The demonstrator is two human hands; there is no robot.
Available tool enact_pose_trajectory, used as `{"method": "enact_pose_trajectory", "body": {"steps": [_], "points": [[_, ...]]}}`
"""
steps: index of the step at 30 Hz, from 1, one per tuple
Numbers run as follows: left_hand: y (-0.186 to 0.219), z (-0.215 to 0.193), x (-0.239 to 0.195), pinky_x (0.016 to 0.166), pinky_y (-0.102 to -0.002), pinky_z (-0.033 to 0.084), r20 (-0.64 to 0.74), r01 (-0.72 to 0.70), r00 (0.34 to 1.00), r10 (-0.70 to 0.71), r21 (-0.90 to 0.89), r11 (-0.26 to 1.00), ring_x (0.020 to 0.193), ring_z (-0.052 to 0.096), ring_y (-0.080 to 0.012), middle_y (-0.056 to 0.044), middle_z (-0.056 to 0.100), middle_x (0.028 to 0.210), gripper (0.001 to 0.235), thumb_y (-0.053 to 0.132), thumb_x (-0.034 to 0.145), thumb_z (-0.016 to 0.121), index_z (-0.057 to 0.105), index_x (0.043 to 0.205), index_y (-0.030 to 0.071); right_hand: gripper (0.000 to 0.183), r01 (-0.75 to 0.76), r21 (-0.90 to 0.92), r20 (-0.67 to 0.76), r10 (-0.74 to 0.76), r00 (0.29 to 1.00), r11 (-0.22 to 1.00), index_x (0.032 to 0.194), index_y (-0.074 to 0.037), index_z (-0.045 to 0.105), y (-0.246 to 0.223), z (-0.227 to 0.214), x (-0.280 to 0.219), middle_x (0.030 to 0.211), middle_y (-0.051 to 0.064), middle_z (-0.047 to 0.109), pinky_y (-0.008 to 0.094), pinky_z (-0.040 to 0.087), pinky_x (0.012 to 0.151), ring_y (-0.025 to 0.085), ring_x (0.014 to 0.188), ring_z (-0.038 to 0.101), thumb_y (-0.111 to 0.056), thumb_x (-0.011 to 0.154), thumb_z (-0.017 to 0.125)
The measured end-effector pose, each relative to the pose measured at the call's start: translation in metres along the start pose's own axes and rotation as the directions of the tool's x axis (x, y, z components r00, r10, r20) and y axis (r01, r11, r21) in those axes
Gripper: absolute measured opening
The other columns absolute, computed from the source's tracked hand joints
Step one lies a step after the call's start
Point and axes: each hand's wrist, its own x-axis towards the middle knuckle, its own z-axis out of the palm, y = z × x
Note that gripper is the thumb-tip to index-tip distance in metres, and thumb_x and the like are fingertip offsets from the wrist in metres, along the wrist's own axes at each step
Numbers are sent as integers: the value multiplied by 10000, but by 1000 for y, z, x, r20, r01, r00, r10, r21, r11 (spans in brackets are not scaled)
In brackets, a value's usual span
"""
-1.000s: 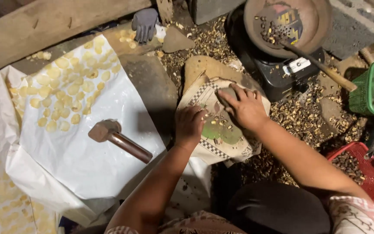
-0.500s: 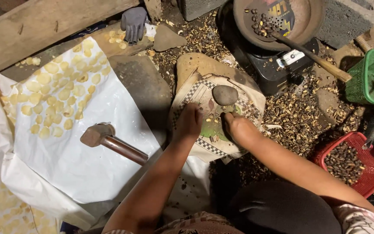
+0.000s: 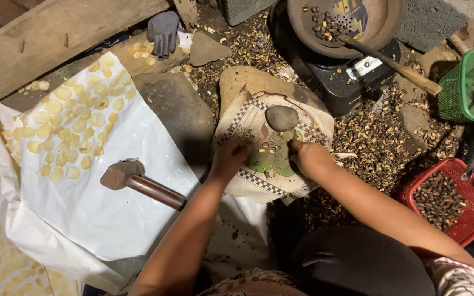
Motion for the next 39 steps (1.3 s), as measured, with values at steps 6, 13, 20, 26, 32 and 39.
{"method": "enact_pose_trajectory", "body": {"steps": [6,13,20,26,32,39], "points": [[30,-12,2,876,-467,534,142,-428,900,412,465,775,964,656,-359,-121,657,931,57,111,918,664,704,950,134,337,-56,67,57,52,997,996,1163,-102,694,9,12,9,972,230,757,518,604,845,430,974,746,-249,860,704],[-7,-14,8,950,-504,503,8,-272,960,279,250,929,1061,647,-402,-175,675,1027,150,198,997,604,700,1096,139,312,-136,148,104,121,987,980,1124,-126,735,-6,-18,-5,983,222,772,520,589,895,445,1030,730,-281,853,724],[44,-17,-7,538,-195,444,206,372,924,-322,-672,640,701,621,-151,-85,644,863,183,173,962,598,699,1082,78,198,-84,240,53,73,996,967,1012,-175,793,1,-13,4,938,200,783,505,600,861,428,983,742,-202,849,685],[14,18,4,345,-219,431,91,65,994,-60,-52,997,567,689,-133,-84,728,720,177,301,930,737,800,1027,168,382,74,236,-1,-76,997,969,1286,-189,585,-40,-52,0,951,244,729,581,557,917,451,989,725,-206,904,589],[51,26,-13,871,-462,583,290,-359,930,226,584,729,1108,653,-388,-201,644,1137,229,153,976,540,665,1134,43,195,535,-15,-163,-530,832,845,952,-108,711,-45,-35,6,899,155,697,479,599,734,389,844,731,-188,940,534],[0,17,5,843,-428,567,20,-31,999,27,243,970,984,683,-321,-139,706,972,249,306,886,653,755,1017,121,219,265,-46,-101,-268,958,963,1090,-78,688,-13,18,19,880,153,678,474,607,716,373,805,741,-208,974,553]]}}
